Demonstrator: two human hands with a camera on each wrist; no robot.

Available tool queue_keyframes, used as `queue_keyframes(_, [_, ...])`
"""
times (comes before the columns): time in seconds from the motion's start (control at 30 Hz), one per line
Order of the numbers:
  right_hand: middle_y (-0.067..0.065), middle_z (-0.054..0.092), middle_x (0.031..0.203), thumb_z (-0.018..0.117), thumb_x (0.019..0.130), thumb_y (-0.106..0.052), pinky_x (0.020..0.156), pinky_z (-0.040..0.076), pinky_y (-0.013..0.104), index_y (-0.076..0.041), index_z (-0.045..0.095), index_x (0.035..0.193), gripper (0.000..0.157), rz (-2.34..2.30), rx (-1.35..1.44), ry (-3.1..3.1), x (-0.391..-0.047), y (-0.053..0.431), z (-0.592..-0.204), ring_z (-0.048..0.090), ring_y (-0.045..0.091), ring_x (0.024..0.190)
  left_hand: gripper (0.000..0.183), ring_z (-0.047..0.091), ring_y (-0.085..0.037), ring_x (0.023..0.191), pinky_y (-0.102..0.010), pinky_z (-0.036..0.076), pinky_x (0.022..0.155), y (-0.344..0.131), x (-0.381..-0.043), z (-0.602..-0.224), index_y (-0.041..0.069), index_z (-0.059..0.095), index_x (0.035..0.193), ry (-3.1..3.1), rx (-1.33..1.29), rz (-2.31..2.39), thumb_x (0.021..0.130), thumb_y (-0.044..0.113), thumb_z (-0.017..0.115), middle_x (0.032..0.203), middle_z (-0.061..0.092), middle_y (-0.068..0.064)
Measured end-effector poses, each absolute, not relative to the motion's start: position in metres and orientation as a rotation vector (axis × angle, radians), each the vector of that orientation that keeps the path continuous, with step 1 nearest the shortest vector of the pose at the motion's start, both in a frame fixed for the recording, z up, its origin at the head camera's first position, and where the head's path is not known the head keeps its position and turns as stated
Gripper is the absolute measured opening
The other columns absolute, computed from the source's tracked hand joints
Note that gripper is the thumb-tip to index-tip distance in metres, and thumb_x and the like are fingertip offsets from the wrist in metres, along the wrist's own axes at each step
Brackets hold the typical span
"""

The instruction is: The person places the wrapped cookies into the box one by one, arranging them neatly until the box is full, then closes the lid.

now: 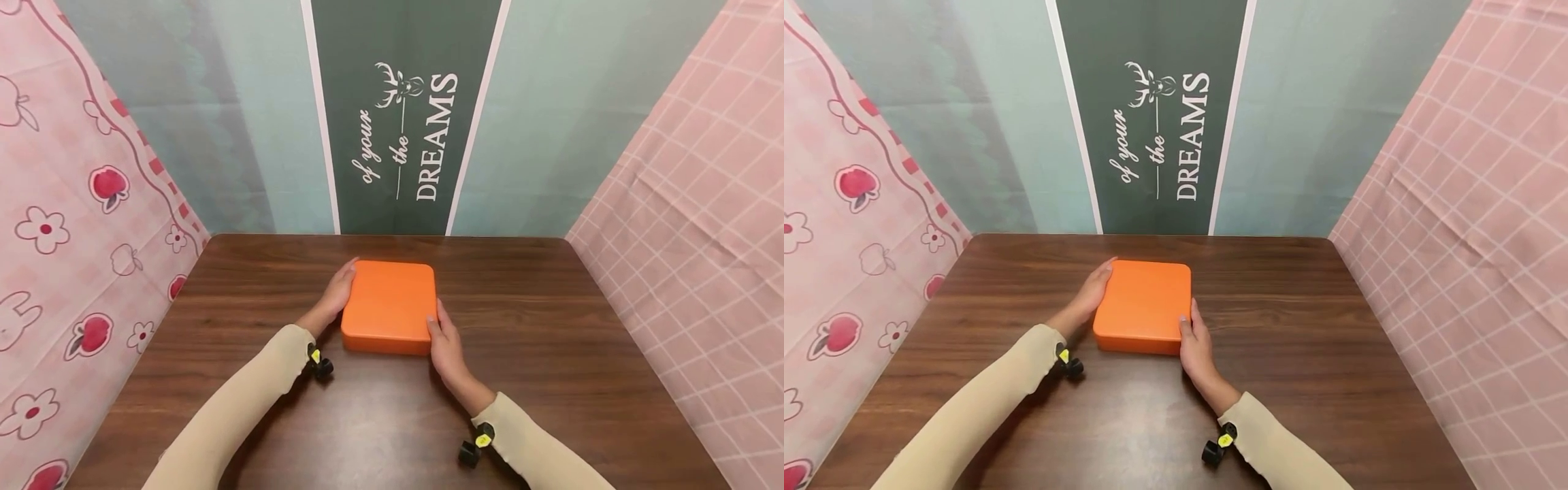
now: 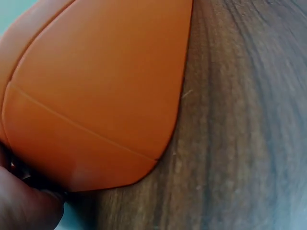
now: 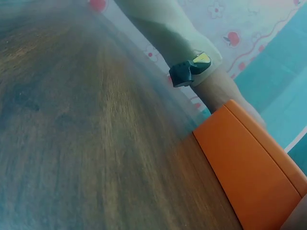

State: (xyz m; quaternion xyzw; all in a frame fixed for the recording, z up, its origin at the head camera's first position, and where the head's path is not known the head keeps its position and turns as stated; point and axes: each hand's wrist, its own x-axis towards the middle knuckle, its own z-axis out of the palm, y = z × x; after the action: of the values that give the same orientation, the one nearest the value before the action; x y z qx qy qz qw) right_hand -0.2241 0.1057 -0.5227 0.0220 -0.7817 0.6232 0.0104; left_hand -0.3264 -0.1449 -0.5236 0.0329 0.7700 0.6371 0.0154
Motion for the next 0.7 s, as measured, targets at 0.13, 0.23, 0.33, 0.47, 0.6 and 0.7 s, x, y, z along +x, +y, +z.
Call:
queue_keyframes(0.13, [0.015,0.023,0.166,0.04,0.11,-0.017,0.124,0.012,0.048,0.001,0.022,0.159,0.055,1.95,0.059,-2.421,-0.226,0.106,-0.525,0.017,0.029,0.154,0.052,0.024,-0.029,0.152,-0.046,0.017,0.123,-0.144,-0.326,-0.523,0.004,0.03,0.159,2.378,0.069,1.985,0.113,0.027,0.028,0.163,0.031,-0.015])
queue_keyframes(0.23, [0.015,0.025,0.165,0.042,0.11,-0.015,0.124,0.013,0.048,0.001,0.024,0.159,0.055,1.947,0.054,-2.406,-0.23,0.106,-0.527,0.019,0.029,0.153,0.056,0.019,-0.027,0.154,-0.046,0.014,0.124,-0.144,-0.323,-0.524,0.003,0.026,0.16,2.355,0.019,1.998,0.113,0.033,0.029,0.166,0.026,-0.013])
queue_keyframes(0.33, [0.015,0.026,0.164,0.043,0.109,-0.014,0.124,0.014,0.047,0.001,0.027,0.158,0.054,1.946,0.047,-2.394,-0.234,0.108,-0.527,0.02,0.028,0.153,0.06,0.013,-0.024,0.155,-0.044,0.011,0.124,-0.146,-0.313,-0.526,0.002,0.022,0.161,2.321,-0.001,2.011,0.113,0.038,0.028,0.168,0.019,-0.01])
queue_keyframes(0.47, [0.014,0.027,0.164,0.042,0.109,-0.014,0.124,0.015,0.046,0.0,0.028,0.158,0.053,1.976,0.04,-2.382,-0.24,0.109,-0.527,0.021,0.027,0.153,0.06,0.008,-0.025,0.155,-0.044,0.007,0.124,-0.145,-0.292,-0.528,-0.001,0.018,0.16,2.314,0.031,2.02,0.113,0.035,0.028,0.168,0.013,-0.012])
queue_keyframes(0.6, [0.014,0.028,0.164,0.041,0.11,-0.013,0.124,0.015,0.045,0.0,0.028,0.158,0.052,2.035,0.044,-2.356,-0.248,0.11,-0.525,0.021,0.026,0.153,0.059,0.004,-0.029,0.155,-0.047,0.004,0.124,-0.14,-0.268,-0.527,-0.002,0.012,0.16,2.305,0.064,2.067,0.113,0.028,0.03,0.168,0.009,-0.016])
queue_keyframes(0.7, [0.01,0.027,0.165,0.04,0.11,-0.014,0.124,0.015,0.043,-0.002,0.028,0.159,0.052,2.051,0.039,-2.348,-0.254,0.11,-0.524,0.02,0.023,0.153,0.059,0.003,-0.028,0.155,-0.047,0.004,0.124,-0.136,-0.257,-0.526,0.0,0.009,0.161,2.277,0.073,2.11,0.113,0.026,0.032,0.169,0.007,-0.014])
